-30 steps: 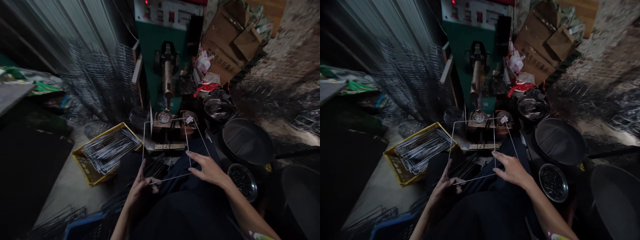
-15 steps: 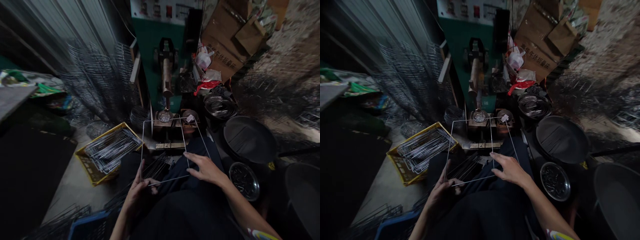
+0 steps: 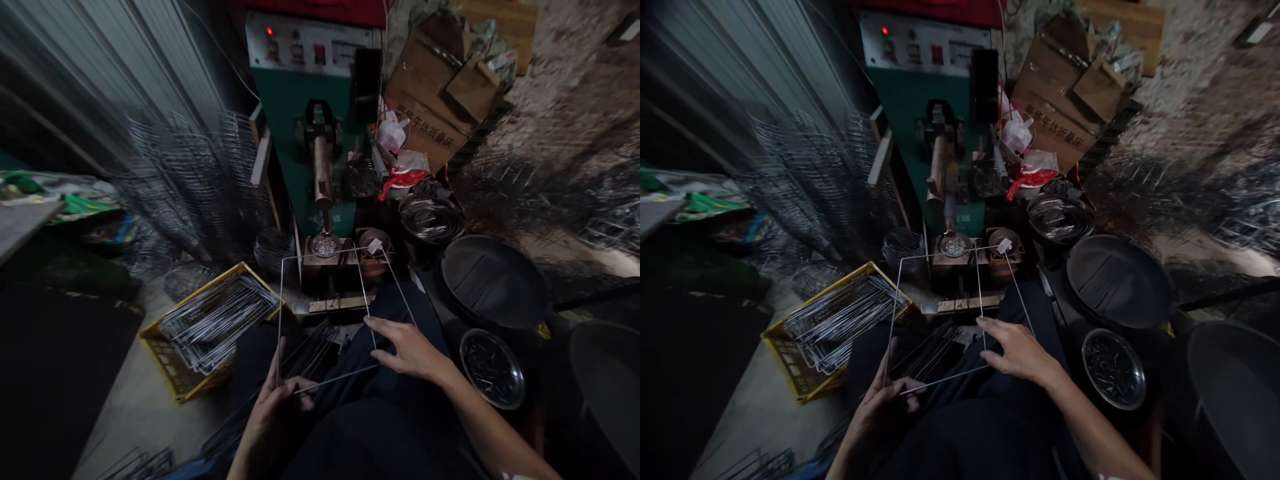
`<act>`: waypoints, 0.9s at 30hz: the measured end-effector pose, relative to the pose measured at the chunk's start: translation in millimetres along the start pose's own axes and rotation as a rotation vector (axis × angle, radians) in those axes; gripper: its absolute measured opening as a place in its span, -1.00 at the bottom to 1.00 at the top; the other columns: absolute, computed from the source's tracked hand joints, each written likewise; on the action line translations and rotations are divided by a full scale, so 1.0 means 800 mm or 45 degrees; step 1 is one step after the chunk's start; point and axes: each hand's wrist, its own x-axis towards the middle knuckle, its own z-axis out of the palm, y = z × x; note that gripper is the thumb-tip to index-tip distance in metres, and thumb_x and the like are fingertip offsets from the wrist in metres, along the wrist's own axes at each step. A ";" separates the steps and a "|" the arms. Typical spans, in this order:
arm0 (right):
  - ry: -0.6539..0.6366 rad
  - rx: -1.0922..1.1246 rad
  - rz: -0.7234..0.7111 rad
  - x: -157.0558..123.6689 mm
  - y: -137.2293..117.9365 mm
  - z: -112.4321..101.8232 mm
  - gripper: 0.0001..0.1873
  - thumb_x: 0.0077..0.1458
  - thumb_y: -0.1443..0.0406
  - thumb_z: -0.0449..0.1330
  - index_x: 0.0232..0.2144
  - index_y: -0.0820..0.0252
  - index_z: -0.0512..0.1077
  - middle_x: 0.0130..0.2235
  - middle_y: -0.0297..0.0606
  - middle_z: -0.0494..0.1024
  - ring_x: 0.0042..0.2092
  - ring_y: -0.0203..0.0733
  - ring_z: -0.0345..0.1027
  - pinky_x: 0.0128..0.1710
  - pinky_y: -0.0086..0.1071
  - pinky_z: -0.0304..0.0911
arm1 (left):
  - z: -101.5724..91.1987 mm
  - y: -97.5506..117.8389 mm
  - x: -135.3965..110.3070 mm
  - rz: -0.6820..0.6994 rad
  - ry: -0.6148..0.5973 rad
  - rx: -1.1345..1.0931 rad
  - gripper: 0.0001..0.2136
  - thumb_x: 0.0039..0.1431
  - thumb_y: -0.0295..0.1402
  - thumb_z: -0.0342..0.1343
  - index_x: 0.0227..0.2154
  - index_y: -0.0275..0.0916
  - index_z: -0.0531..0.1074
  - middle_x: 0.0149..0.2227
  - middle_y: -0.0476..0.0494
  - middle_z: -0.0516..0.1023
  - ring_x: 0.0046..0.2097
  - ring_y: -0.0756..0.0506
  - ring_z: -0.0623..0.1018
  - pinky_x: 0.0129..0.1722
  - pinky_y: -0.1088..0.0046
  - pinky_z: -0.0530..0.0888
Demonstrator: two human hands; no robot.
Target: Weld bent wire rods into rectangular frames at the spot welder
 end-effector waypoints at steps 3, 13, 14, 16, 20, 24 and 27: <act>-0.017 -0.008 0.013 0.000 0.004 0.003 -0.30 0.11 0.20 0.21 0.28 0.07 0.16 0.26 -0.24 0.27 0.24 -0.08 0.20 0.21 -0.21 0.17 | 0.002 0.002 -0.001 -0.016 0.032 0.023 -0.13 0.16 -0.33 0.12 0.35 0.00 -0.37 -0.35 -0.25 0.63 -0.49 -0.14 0.55 -0.45 0.37 0.40; -0.084 0.144 -0.126 0.019 -0.021 0.023 -0.28 0.06 0.24 0.25 0.26 0.16 0.21 0.24 -0.17 0.30 0.23 -0.12 0.21 0.22 -0.31 0.14 | 0.016 -0.002 0.002 -0.041 0.004 -0.001 -0.11 0.16 -0.35 0.12 0.36 -0.07 -0.39 -0.37 -0.21 0.61 -0.50 -0.11 0.54 -0.47 0.41 0.40; -0.112 0.185 -0.179 0.022 -0.028 0.027 -0.26 0.04 0.23 0.27 0.26 0.17 0.21 0.23 -0.17 0.31 0.23 -0.13 0.22 0.22 -0.33 0.14 | 0.018 -0.003 0.004 -0.055 -0.003 -0.009 -0.11 0.15 -0.36 0.13 0.36 -0.07 -0.39 -0.38 -0.20 0.61 -0.50 -0.11 0.54 -0.47 0.42 0.40; -0.160 0.245 -0.261 0.025 -0.038 0.035 -0.23 0.02 0.23 0.29 0.27 0.16 0.19 0.23 -0.18 0.32 0.23 -0.16 0.22 0.22 -0.37 0.13 | 0.021 -0.006 0.005 -0.068 -0.016 -0.024 -0.09 0.15 -0.37 0.13 0.35 -0.05 -0.41 -0.39 -0.18 0.61 -0.49 -0.11 0.54 -0.46 0.43 0.41; -0.135 0.186 -0.223 0.020 -0.037 0.033 -0.23 0.05 0.23 0.26 0.29 0.12 0.15 0.26 -0.20 0.26 0.25 -0.15 0.18 0.22 -0.33 0.14 | 0.019 -0.006 0.006 -0.036 -0.016 -0.029 -0.06 0.14 -0.36 0.15 0.34 -0.03 -0.46 -0.39 -0.18 0.61 -0.50 -0.12 0.54 -0.47 0.42 0.41; -0.072 0.031 -0.041 0.005 -0.013 0.017 -0.26 0.08 0.22 0.22 0.29 0.06 0.15 0.27 -0.25 0.25 0.24 -0.12 0.18 0.22 -0.26 0.15 | 0.010 -0.004 0.003 0.021 0.046 -0.028 -0.10 0.16 -0.36 0.13 0.35 -0.04 -0.41 -0.38 -0.20 0.62 -0.51 -0.09 0.52 -0.47 0.44 0.40; 0.025 -0.090 0.137 -0.005 0.001 0.009 -0.32 0.12 0.20 0.19 0.28 0.05 0.17 0.26 -0.24 0.26 0.23 -0.07 0.21 0.19 -0.18 0.20 | 0.006 0.000 0.000 0.046 0.047 -0.044 -0.12 0.17 -0.34 0.13 0.36 -0.04 -0.38 -0.36 -0.23 0.62 -0.50 -0.09 0.52 -0.47 0.44 0.40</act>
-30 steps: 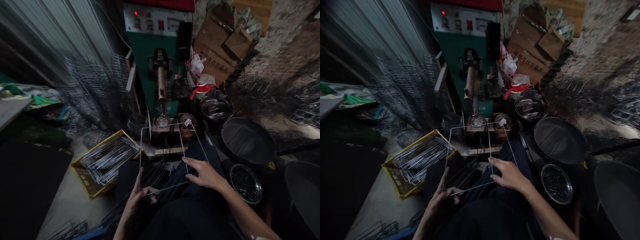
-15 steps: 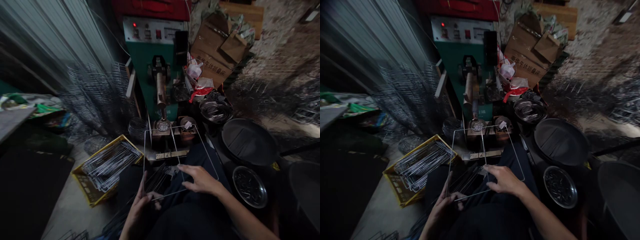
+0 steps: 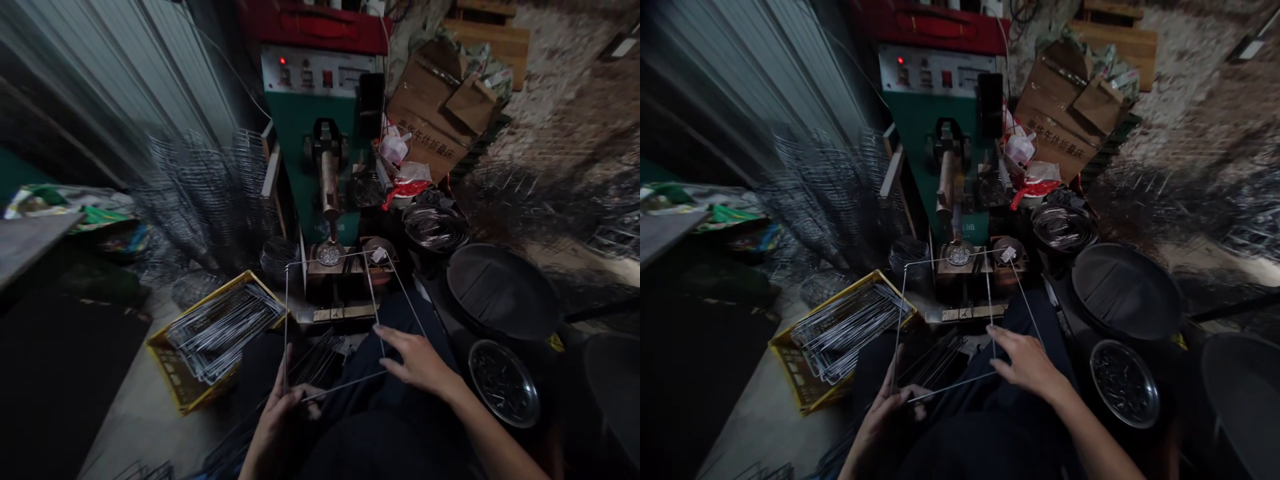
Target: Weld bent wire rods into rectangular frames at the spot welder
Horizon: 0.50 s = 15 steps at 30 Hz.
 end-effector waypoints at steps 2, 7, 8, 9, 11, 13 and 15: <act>0.071 -0.041 0.082 -0.004 0.002 -0.001 -0.34 0.14 0.19 0.17 0.28 0.06 0.18 0.26 -0.22 0.27 0.22 -0.05 0.22 0.17 -0.14 0.22 | 0.000 0.003 -0.002 0.009 -0.013 -0.002 -0.14 0.17 -0.34 0.12 0.36 -0.05 -0.36 -0.35 -0.25 0.62 -0.50 -0.09 0.52 -0.47 0.44 0.39; -0.008 0.088 -0.072 -0.003 -0.017 0.005 -0.30 0.15 0.21 0.19 0.31 0.01 0.11 0.28 -0.28 0.23 0.25 -0.10 0.17 0.22 -0.19 0.17 | 0.007 0.007 -0.006 0.051 -0.004 0.005 -0.17 0.16 -0.35 0.14 0.37 -0.06 -0.26 -0.36 -0.22 0.63 -0.50 -0.08 0.53 -0.46 0.44 0.41; -0.042 0.115 -0.121 -0.002 -0.022 0.008 -0.28 0.14 0.22 0.20 0.31 0.01 0.10 0.29 -0.29 0.22 0.26 -0.11 0.16 0.23 -0.21 0.15 | 0.008 0.007 -0.006 0.059 -0.011 0.006 -0.16 0.16 -0.36 0.14 0.37 -0.05 -0.27 -0.36 -0.21 0.63 -0.50 -0.08 0.54 -0.46 0.44 0.41; -0.072 0.134 -0.163 0.000 -0.025 0.010 -0.27 0.13 0.23 0.21 0.31 0.01 0.10 0.29 -0.30 0.21 0.26 -0.12 0.14 0.24 -0.22 0.14 | 0.009 0.007 -0.007 0.064 -0.024 0.005 -0.15 0.17 -0.36 0.13 0.36 -0.04 -0.30 -0.35 -0.20 0.63 -0.50 -0.08 0.54 -0.46 0.44 0.41; -0.121 0.153 -0.218 0.004 -0.029 0.015 -0.26 0.11 0.26 0.23 0.31 0.00 0.11 0.29 -0.32 0.21 0.27 -0.13 0.14 0.25 -0.25 0.13 | 0.008 0.006 -0.008 0.076 -0.047 -0.005 -0.13 0.18 -0.36 0.12 0.36 -0.01 -0.38 -0.35 -0.20 0.64 -0.50 -0.09 0.54 -0.45 0.44 0.41; -0.147 0.157 -0.235 0.007 -0.030 0.019 -0.25 0.10 0.28 0.24 0.30 -0.01 0.11 0.29 -0.33 0.20 0.27 -0.13 0.14 0.24 -0.25 0.13 | 0.006 0.004 -0.008 0.095 -0.063 -0.014 -0.12 0.18 -0.37 0.11 0.35 0.01 -0.43 -0.33 -0.20 0.64 -0.49 -0.09 0.55 -0.45 0.44 0.41; -0.157 0.155 -0.232 0.010 -0.030 0.020 -0.24 0.08 0.29 0.25 0.30 -0.02 0.12 0.29 -0.33 0.21 0.26 -0.12 0.14 0.24 -0.25 0.13 | 0.003 0.003 -0.008 0.103 -0.080 -0.019 -0.11 0.19 -0.37 0.11 0.35 0.01 -0.44 -0.33 -0.21 0.64 -0.49 -0.10 0.56 -0.45 0.44 0.41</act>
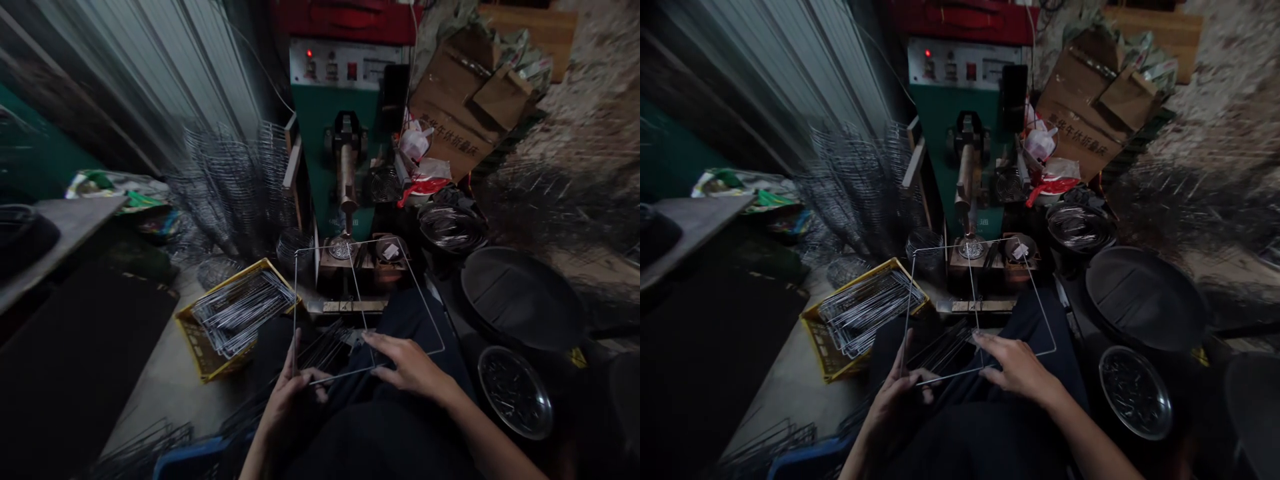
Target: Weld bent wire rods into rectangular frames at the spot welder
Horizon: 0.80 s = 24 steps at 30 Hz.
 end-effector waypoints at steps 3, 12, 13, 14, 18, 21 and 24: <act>0.001 0.001 0.007 0.002 0.000 -0.001 -0.25 0.06 0.30 0.25 0.29 0.00 0.16 0.27 -0.30 0.25 0.25 -0.11 0.17 0.24 -0.23 0.14 | -0.003 0.000 0.001 -0.015 -0.039 -0.008 -0.11 0.18 -0.38 0.11 0.35 0.00 -0.44 -0.32 -0.21 0.64 -0.48 -0.11 0.57 -0.45 0.43 0.42; 0.016 -0.021 0.049 0.000 -0.005 -0.004 -0.24 0.03 0.32 0.25 0.28 -0.03 0.17 0.26 -0.32 0.27 0.24 -0.10 0.20 0.22 -0.23 0.16 | 0.016 0.007 -0.005 0.008 0.060 -0.013 -0.15 0.17 -0.43 0.07 0.36 -0.03 -0.36 -0.34 -0.20 0.63 -0.50 -0.07 0.54 -0.45 0.46 0.41; 0.021 -0.030 0.050 0.000 -0.005 -0.005 -0.24 0.03 0.32 0.26 0.27 -0.03 0.18 0.26 -0.33 0.27 0.24 -0.11 0.20 0.22 -0.23 0.17 | 0.017 0.007 -0.005 0.001 0.058 -0.021 -0.17 0.17 -0.42 0.08 0.36 -0.05 -0.33 -0.34 -0.21 0.63 -0.50 -0.07 0.54 -0.44 0.46 0.42; 0.025 -0.037 0.048 0.000 -0.005 -0.005 -0.24 0.02 0.31 0.26 0.27 -0.03 0.18 0.26 -0.33 0.27 0.23 -0.11 0.21 0.22 -0.23 0.17 | 0.017 0.007 -0.004 -0.008 0.052 -0.028 -0.17 0.17 -0.41 0.09 0.37 -0.07 -0.30 -0.34 -0.21 0.63 -0.49 -0.07 0.54 -0.43 0.45 0.42; 0.034 -0.051 0.030 0.000 -0.003 -0.006 -0.25 0.03 0.30 0.27 0.26 -0.02 0.20 0.25 -0.31 0.29 0.22 -0.10 0.22 0.21 -0.24 0.19 | 0.014 0.006 -0.002 -0.020 0.020 -0.052 -0.16 0.16 -0.39 0.11 0.37 -0.07 -0.30 -0.31 -0.22 0.63 -0.47 -0.08 0.56 -0.41 0.43 0.43; 0.036 -0.056 0.023 0.001 -0.003 -0.008 -0.26 0.04 0.29 0.27 0.26 -0.02 0.20 0.24 -0.30 0.30 0.22 -0.10 0.23 0.20 -0.24 0.20 | 0.011 0.005 0.001 0.003 -0.032 -0.066 -0.11 0.16 -0.39 0.12 0.36 -0.04 -0.40 -0.32 -0.21 0.64 -0.47 -0.10 0.57 -0.42 0.43 0.43; 0.036 -0.051 0.004 0.002 -0.004 -0.011 -0.27 0.05 0.29 0.27 0.27 -0.01 0.19 0.25 -0.30 0.28 0.22 -0.11 0.22 0.21 -0.25 0.18 | 0.008 0.004 0.004 0.032 -0.085 -0.052 -0.09 0.16 -0.38 0.12 0.35 -0.03 -0.46 -0.32 -0.22 0.64 -0.47 -0.12 0.57 -0.42 0.41 0.43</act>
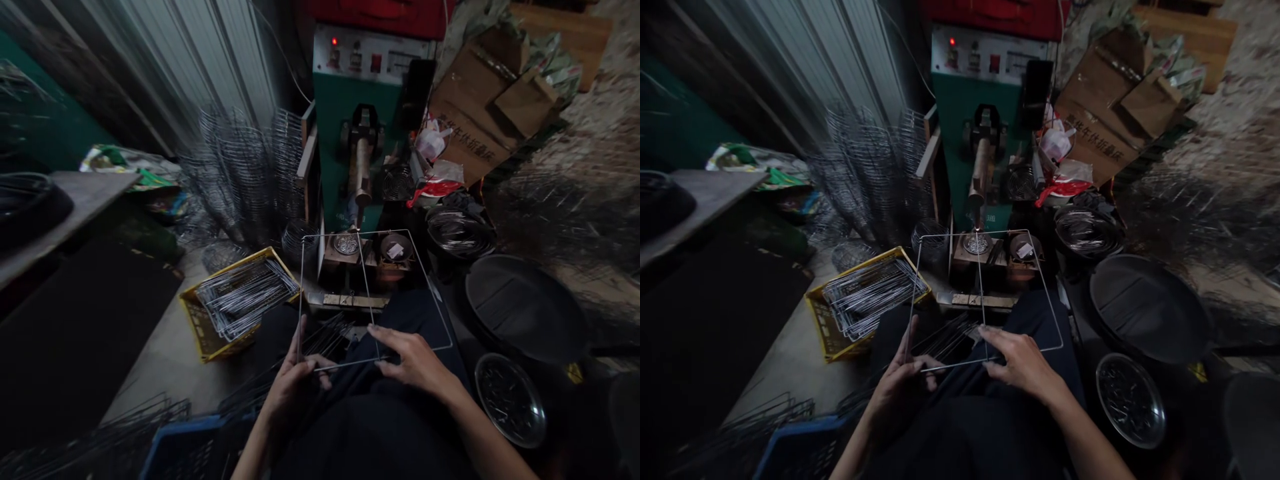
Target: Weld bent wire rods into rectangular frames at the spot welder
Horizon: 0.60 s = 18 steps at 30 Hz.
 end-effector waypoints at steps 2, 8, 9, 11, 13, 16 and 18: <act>0.002 0.000 -0.015 0.001 -0.001 -0.001 -0.27 0.06 0.29 0.26 0.27 0.00 0.19 0.25 -0.30 0.27 0.23 -0.12 0.21 0.22 -0.25 0.17 | -0.002 0.000 0.001 0.013 -0.010 0.019 -0.09 0.17 -0.38 0.10 0.34 -0.04 -0.48 -0.32 -0.22 0.64 -0.47 -0.12 0.57 -0.41 0.40 0.44; 0.012 0.000 -0.013 0.003 0.000 -0.002 -0.27 0.05 0.32 0.25 0.27 -0.01 0.19 0.25 -0.31 0.29 0.23 -0.10 0.21 0.21 -0.24 0.19 | -0.002 0.004 0.004 0.033 -0.017 0.040 -0.10 0.17 -0.38 0.11 0.35 -0.02 -0.45 -0.33 -0.20 0.64 -0.47 -0.12 0.57 -0.40 0.38 0.45; 0.010 0.005 -0.013 0.003 0.001 -0.002 -0.27 0.05 0.32 0.25 0.27 -0.01 0.20 0.25 -0.30 0.29 0.23 -0.10 0.21 0.22 -0.23 0.18 | -0.001 0.004 0.005 0.032 -0.017 0.036 -0.10 0.17 -0.37 0.11 0.35 -0.01 -0.44 -0.33 -0.20 0.64 -0.47 -0.12 0.57 -0.41 0.39 0.45; 0.008 0.017 -0.014 0.004 0.002 -0.002 -0.28 0.05 0.31 0.25 0.26 -0.01 0.20 0.25 -0.30 0.28 0.23 -0.10 0.21 0.22 -0.22 0.17 | -0.001 0.006 0.006 0.030 -0.024 0.037 -0.11 0.18 -0.38 0.10 0.35 0.00 -0.45 -0.33 -0.20 0.64 -0.47 -0.12 0.57 -0.42 0.39 0.45; 0.004 0.024 -0.017 0.005 0.003 -0.002 -0.27 0.06 0.31 0.25 0.27 -0.01 0.19 0.26 -0.31 0.27 0.24 -0.10 0.20 0.23 -0.22 0.16 | -0.001 0.007 0.007 0.029 -0.034 0.044 -0.12 0.19 -0.39 0.08 0.34 -0.01 -0.46 -0.32 -0.21 0.64 -0.46 -0.12 0.58 -0.41 0.39 0.45; 0.003 0.022 -0.024 0.006 0.004 -0.002 -0.28 0.07 0.31 0.25 0.27 0.00 0.18 0.26 -0.32 0.26 0.24 -0.12 0.19 0.24 -0.24 0.15 | 0.000 0.009 0.007 0.022 -0.037 0.039 -0.12 0.19 -0.41 0.06 0.34 -0.02 -0.47 -0.30 -0.24 0.64 -0.45 -0.12 0.58 -0.42 0.41 0.44; 0.005 0.024 -0.024 0.008 0.005 -0.002 -0.29 0.08 0.30 0.25 0.27 0.01 0.19 0.26 -0.31 0.27 0.24 -0.12 0.19 0.24 -0.24 0.15 | 0.001 0.011 0.008 0.012 -0.027 0.028 -0.13 0.20 -0.42 0.05 0.34 -0.03 -0.48 -0.30 -0.25 0.64 -0.45 -0.12 0.58 -0.43 0.42 0.44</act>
